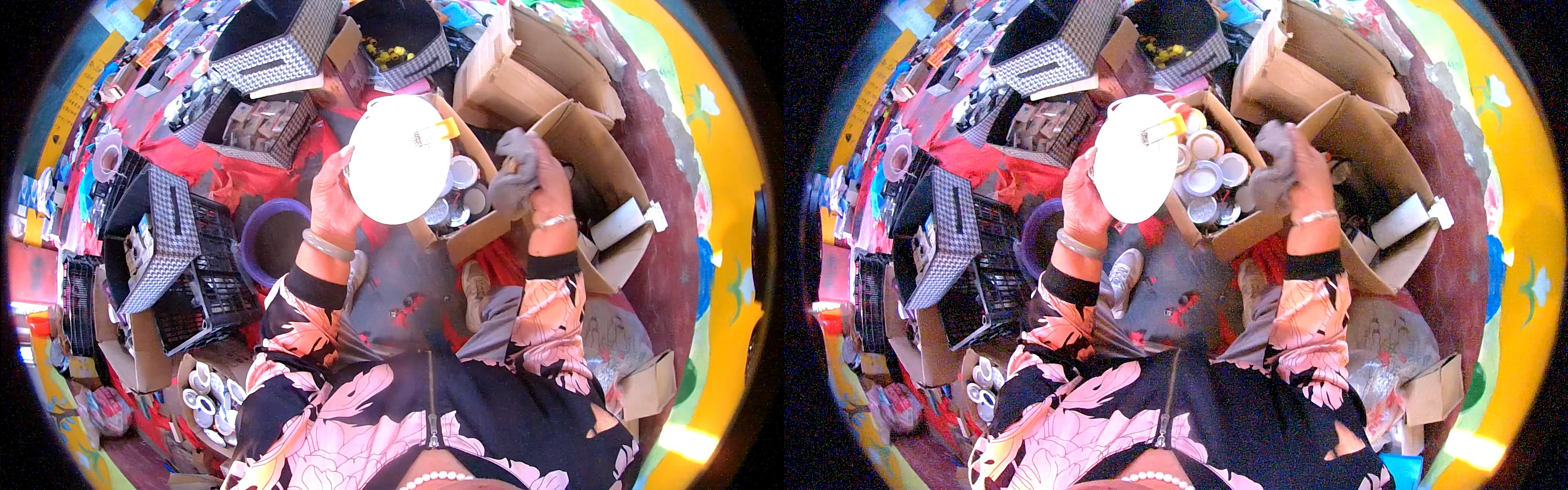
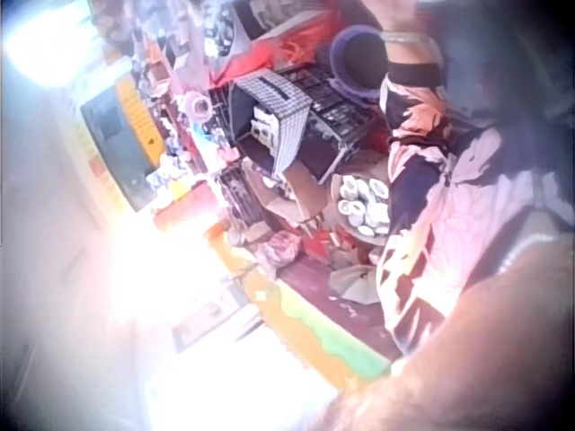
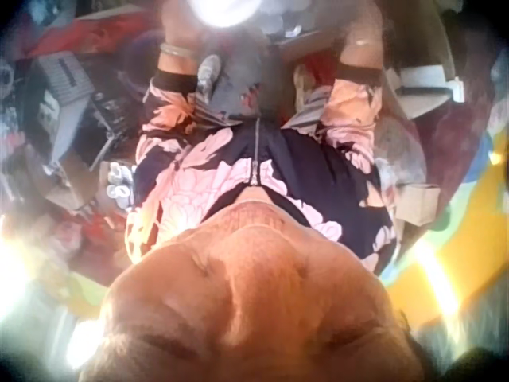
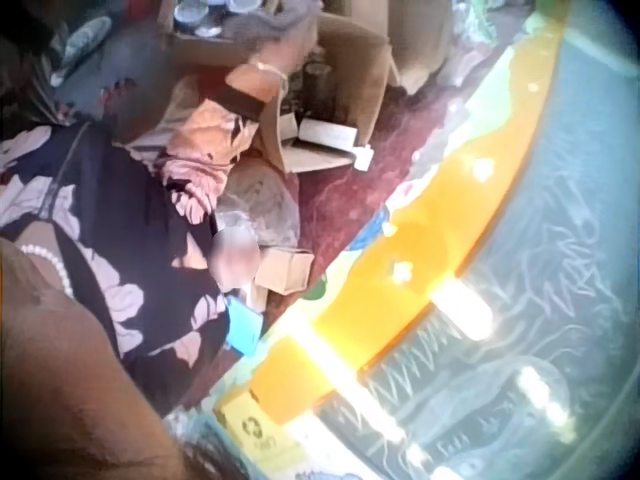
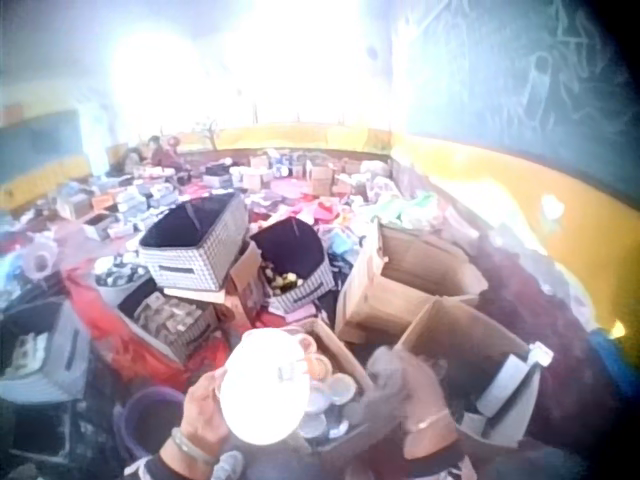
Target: The person picks up circular light fixtures from a cardboard box and wipes the surfaces using a cloth.
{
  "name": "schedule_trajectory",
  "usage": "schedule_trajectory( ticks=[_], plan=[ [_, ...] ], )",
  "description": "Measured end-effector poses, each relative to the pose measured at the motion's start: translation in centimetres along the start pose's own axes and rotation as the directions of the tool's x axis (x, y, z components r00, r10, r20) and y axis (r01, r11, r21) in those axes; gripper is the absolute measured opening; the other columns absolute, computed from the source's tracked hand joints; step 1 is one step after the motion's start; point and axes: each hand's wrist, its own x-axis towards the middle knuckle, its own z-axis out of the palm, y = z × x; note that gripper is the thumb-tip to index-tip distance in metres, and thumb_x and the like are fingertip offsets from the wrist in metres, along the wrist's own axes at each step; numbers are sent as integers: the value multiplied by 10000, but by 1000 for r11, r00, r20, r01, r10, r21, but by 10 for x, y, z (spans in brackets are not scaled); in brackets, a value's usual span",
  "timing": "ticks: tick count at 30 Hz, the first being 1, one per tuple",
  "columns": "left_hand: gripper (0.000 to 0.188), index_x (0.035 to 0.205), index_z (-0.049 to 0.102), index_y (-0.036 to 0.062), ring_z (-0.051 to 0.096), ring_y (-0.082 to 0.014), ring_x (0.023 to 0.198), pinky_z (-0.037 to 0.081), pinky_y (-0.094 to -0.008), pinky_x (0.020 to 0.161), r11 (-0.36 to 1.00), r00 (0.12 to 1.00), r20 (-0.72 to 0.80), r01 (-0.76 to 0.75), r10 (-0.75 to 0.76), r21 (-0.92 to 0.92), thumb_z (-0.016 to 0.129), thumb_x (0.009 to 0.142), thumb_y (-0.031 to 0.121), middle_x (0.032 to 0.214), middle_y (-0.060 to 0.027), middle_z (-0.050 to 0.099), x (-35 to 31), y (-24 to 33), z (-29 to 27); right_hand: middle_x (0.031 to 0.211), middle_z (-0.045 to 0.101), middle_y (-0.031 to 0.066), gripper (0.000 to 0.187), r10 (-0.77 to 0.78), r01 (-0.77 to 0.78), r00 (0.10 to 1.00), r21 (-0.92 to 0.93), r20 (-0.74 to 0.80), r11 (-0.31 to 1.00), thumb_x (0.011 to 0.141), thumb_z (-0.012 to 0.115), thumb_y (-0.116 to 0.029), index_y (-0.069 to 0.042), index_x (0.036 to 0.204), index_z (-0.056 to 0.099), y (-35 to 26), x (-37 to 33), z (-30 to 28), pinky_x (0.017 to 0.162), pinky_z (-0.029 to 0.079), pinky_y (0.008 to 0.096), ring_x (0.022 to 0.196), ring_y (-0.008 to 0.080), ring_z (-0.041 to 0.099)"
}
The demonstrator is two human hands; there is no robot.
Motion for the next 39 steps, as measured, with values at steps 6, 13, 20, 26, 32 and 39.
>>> schedule_trajectory(
  ticks=[6,13,20,26,32,39],
  plan=[
    [444,1236,462,-53,559,-267,1091,426,-417,977,995,993,-59,-100,100,7,552,845,138,1171,-154,580,1,-6,0,952,643,74,232,-277,219,945,292,175,931,842,608,-95,33,1035,602,-45,-39,10,735,514,287,843,157,624],
    [524,1301,367,-32,520,-288,1143,414,-439,989,994,993,68,-99,95,54,561,832,96,1236,-161,519,-5,-13,20,930,654,23,193,-471,591,788,-272,396,760,799,650,-51,-9,987,633,-61,-116,64,717,485,248,810,125,618],
    [461,1233,473,-11,558,-271,1089,437,-426,964,984,984,134,-130,113,125,610,797,51,1189,-143,562,-9,-18,24,766,609,82,152,-535,641,727,-703,429,308,779,656,-77,-17,899,585,-39,-111,83,649,462,280,688,158,580],
    [387,1153,556,30,581,-239,1054,463,-379,924,961,979,158,-162,128,225,628,775,-15,1138,-107,602,-11,-17,23,792,600,126,161,-726,712,540,-691,426,124,761,655,-49,-16,887,562,-34,-110,88,671,464,315,710,264,583],
    [409,1166,548,26,580,-237,1058,463,-374,919,938,964,216,-214,157,273,632,770,-31,1146,-110,600,-11,-10,25,818,620,53,168,-689,757,599,-568,407,323,760,657,6,-16,907,580,-35,-113,85,687,458,263,725,169,586],
    [423,1180,539,17,580,-244,1058,460,-382,921,944,965,227,-194,134,268,630,770,-32,1146,-113,600,-11,-8,23,842,633,4,143,-450,466,875,-59,180,883,773,678,-31,-24,907,630,-53,-103,68,677,461,206,750,59,564]
  ],
)
